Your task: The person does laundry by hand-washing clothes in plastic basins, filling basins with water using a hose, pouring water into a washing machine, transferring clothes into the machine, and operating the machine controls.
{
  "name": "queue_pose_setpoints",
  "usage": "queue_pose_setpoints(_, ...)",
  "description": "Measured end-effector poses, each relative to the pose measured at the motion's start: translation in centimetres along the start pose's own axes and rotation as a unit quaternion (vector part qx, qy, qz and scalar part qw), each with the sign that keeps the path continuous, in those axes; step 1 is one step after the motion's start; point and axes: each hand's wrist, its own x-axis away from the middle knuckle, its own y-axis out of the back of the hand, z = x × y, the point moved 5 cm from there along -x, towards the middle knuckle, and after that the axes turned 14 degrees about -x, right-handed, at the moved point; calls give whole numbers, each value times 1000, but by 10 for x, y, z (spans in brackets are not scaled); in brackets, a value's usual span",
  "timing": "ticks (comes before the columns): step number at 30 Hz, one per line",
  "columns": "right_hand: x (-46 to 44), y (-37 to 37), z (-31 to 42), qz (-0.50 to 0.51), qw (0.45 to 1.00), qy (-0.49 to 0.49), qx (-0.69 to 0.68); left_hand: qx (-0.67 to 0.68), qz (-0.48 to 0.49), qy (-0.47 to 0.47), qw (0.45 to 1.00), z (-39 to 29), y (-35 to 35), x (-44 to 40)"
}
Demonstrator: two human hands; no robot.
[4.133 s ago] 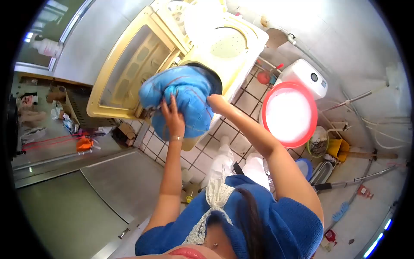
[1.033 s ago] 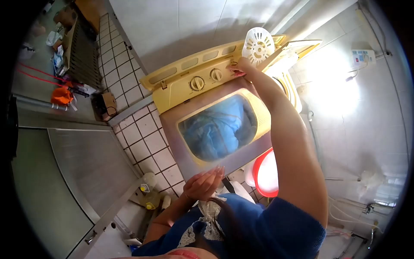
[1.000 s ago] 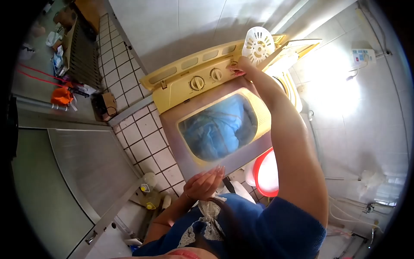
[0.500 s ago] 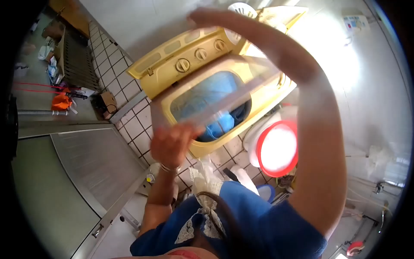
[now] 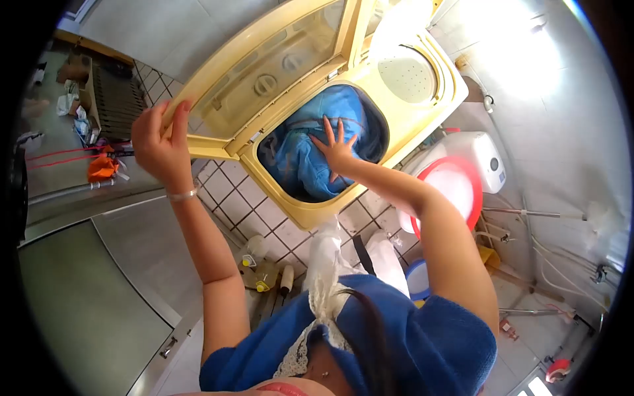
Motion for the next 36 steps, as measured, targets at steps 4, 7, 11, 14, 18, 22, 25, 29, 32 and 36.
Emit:
queue_pose_setpoints(4,-100,-79,-20,-13,997,34,-62,-7,3,-13,1000,-5,1,9)
queue_pose_setpoints(7,-198,-174,-46,-104,993,-32,-39,-8,8,-12,1000,-4,-5,11)
queue_pose_setpoints(11,-265,-232,-69,-132,983,-88,-96,-12,16,9,1000,9,-19,10)
queue_pose_setpoints(14,-230,-181,-63,-61,997,-17,-45,-31,29,13,999,15,-24,3)
queue_pose_setpoints(18,-162,-88,-60,59,986,153,-32,-30,13,-3,999,15,-22,3)
queue_pose_setpoints(22,-7,23,-102,-319,854,171,-372,63,72,81,992,24,-33,10)
queue_pose_setpoints(25,122,24,-167,-484,717,56,-498,-99,-48,-19,994,-31,2,0)
queue_pose_setpoints(29,259,-104,-283,-605,580,-156,-523,39,-167,-21,985,-152,30,61)
queue_pose_setpoints(32,335,-322,-392,-580,539,-377,-481,382,153,3,912,-308,-18,177)
queue_pose_setpoints(36,424,-482,-478,-339,390,-578,-632,359,453,-116,808,-486,-75,357)
